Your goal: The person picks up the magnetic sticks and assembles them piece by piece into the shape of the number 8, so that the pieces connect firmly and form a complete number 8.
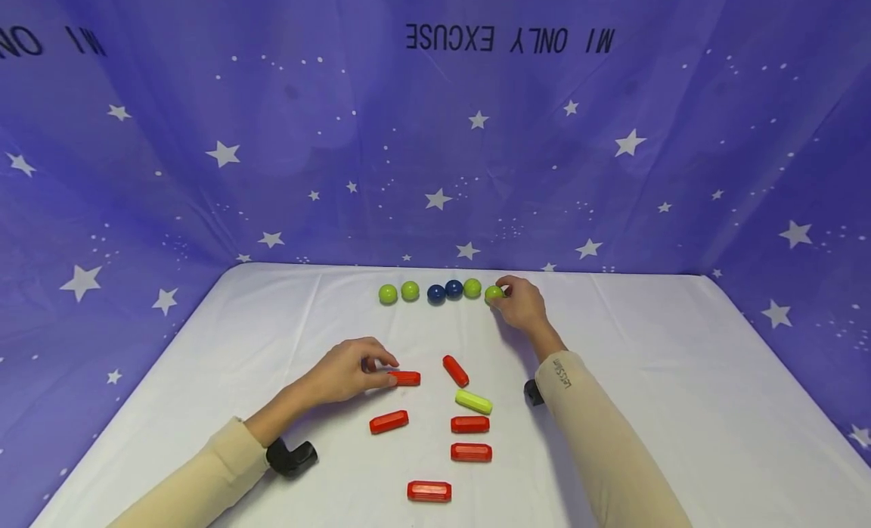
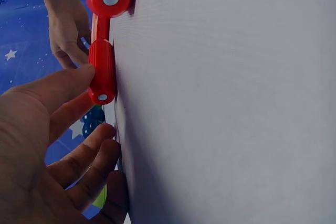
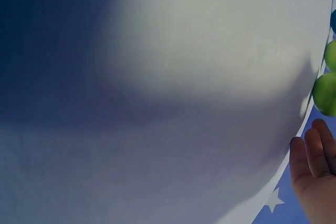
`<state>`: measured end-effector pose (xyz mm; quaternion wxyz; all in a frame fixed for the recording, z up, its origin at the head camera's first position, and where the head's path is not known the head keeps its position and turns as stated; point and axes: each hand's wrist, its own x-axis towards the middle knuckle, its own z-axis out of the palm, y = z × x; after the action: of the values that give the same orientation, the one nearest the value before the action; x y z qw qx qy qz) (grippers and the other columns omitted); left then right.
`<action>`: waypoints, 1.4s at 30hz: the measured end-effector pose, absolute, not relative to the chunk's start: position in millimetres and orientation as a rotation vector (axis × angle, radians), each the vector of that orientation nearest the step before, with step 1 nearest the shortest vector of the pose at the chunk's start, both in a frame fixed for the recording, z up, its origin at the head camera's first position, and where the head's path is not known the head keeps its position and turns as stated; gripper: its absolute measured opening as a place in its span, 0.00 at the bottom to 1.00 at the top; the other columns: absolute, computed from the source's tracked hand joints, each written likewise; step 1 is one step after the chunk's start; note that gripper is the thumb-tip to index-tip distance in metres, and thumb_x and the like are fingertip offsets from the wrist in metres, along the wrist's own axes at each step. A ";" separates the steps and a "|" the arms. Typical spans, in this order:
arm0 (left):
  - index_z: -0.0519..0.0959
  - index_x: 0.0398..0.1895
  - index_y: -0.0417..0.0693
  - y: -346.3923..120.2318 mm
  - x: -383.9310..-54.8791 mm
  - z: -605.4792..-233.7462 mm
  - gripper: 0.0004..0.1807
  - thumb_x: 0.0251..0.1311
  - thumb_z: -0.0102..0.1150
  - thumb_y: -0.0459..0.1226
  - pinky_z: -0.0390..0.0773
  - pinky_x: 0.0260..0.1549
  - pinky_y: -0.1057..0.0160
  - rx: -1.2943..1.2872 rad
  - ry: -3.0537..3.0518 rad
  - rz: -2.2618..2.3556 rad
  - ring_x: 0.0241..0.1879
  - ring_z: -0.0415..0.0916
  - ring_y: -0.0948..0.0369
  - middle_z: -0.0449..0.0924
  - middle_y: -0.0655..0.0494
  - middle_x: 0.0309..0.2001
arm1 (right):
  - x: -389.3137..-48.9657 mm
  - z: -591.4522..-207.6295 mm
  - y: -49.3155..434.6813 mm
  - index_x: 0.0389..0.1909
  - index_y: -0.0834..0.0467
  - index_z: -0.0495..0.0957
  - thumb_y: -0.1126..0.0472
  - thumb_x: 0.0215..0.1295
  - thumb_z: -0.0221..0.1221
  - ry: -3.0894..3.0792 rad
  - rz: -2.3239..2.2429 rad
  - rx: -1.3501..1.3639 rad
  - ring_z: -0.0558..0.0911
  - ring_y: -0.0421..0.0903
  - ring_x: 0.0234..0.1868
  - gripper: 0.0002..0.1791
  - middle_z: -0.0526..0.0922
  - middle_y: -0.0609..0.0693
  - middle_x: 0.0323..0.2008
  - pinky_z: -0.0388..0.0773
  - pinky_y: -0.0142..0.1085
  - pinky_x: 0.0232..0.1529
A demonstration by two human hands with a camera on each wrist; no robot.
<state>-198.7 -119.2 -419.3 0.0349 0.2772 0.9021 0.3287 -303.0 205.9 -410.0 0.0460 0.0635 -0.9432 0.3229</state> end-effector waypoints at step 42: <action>0.87 0.37 0.57 -116.5 -196.6 -417.3 0.07 0.55 0.72 0.44 0.71 0.33 0.63 0.787 2.806 0.946 0.32 0.71 0.65 0.79 0.66 0.36 | -241.6 -399.8 188.9 0.44 0.61 0.83 0.63 0.60 0.68 -2.821 1.306 0.625 0.80 0.47 0.39 0.12 0.84 0.49 0.38 0.75 0.42 0.44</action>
<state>-196.6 -116.5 -417.3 0.0385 0.2567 0.9151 0.3085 -241.6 188.9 -399.8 -0.0145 0.1971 -0.8896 0.4118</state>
